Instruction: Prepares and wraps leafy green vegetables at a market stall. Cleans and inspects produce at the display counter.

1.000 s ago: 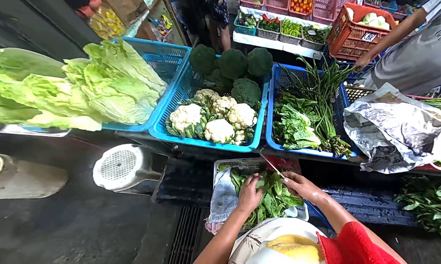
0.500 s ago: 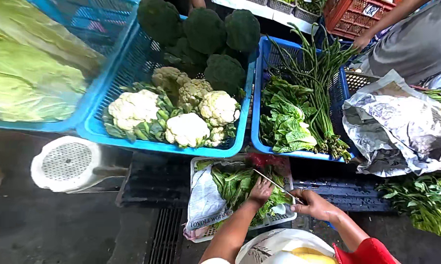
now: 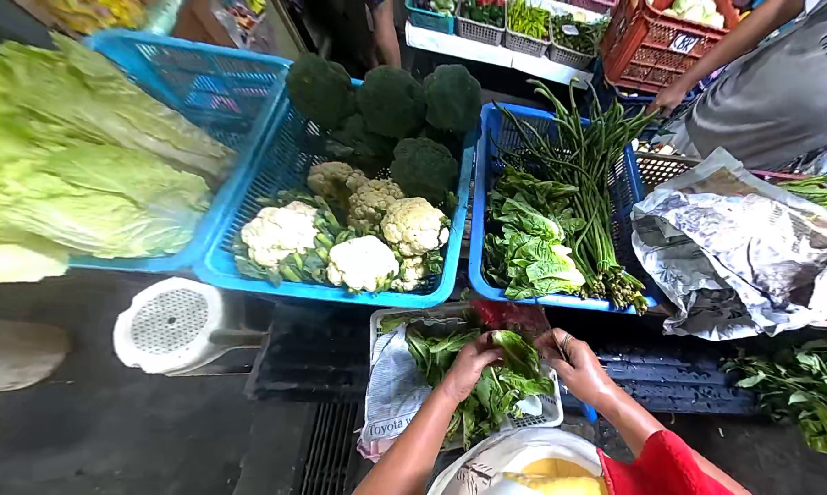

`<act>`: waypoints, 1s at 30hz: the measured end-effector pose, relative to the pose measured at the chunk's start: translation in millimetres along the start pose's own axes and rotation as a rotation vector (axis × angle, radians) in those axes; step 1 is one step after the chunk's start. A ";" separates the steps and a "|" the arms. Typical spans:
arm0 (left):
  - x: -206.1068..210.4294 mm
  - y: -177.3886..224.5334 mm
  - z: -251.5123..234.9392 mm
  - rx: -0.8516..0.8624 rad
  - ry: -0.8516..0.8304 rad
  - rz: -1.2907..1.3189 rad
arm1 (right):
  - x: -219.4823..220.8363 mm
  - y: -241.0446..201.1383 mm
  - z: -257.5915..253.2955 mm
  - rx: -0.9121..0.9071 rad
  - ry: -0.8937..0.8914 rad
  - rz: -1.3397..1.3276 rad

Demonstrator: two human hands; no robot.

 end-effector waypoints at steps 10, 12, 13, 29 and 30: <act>-0.4 37.7 51.1 0.165 -0.043 0.097 | 26.3 -21.7 -17.8 -0.028 -0.013 0.099; -2.3 51.4 57.9 0.212 0.025 0.008 | 26.8 -21.4 -15.0 -0.040 0.015 0.061; -3.2 63.0 60.5 0.244 0.076 -0.083 | 26.2 -21.7 -12.4 -0.061 0.032 0.023; 59.1 254.9 -96.0 0.739 0.216 -1.464 | 29.6 42.4 44.1 -0.085 0.445 -0.332; 54.9 249.1 -111.0 0.637 0.116 -1.511 | 31.4 46.4 48.3 -0.068 0.445 -0.335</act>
Point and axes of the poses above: each hand's wrist, its own z-axis away from the middle knuckle, its own x-axis out of the palm, y = z × x, the point moved 1 cm from there along -z, towards the middle knuckle, and after that the axes turned 9 degrees about -z, right-handed, at the moved point
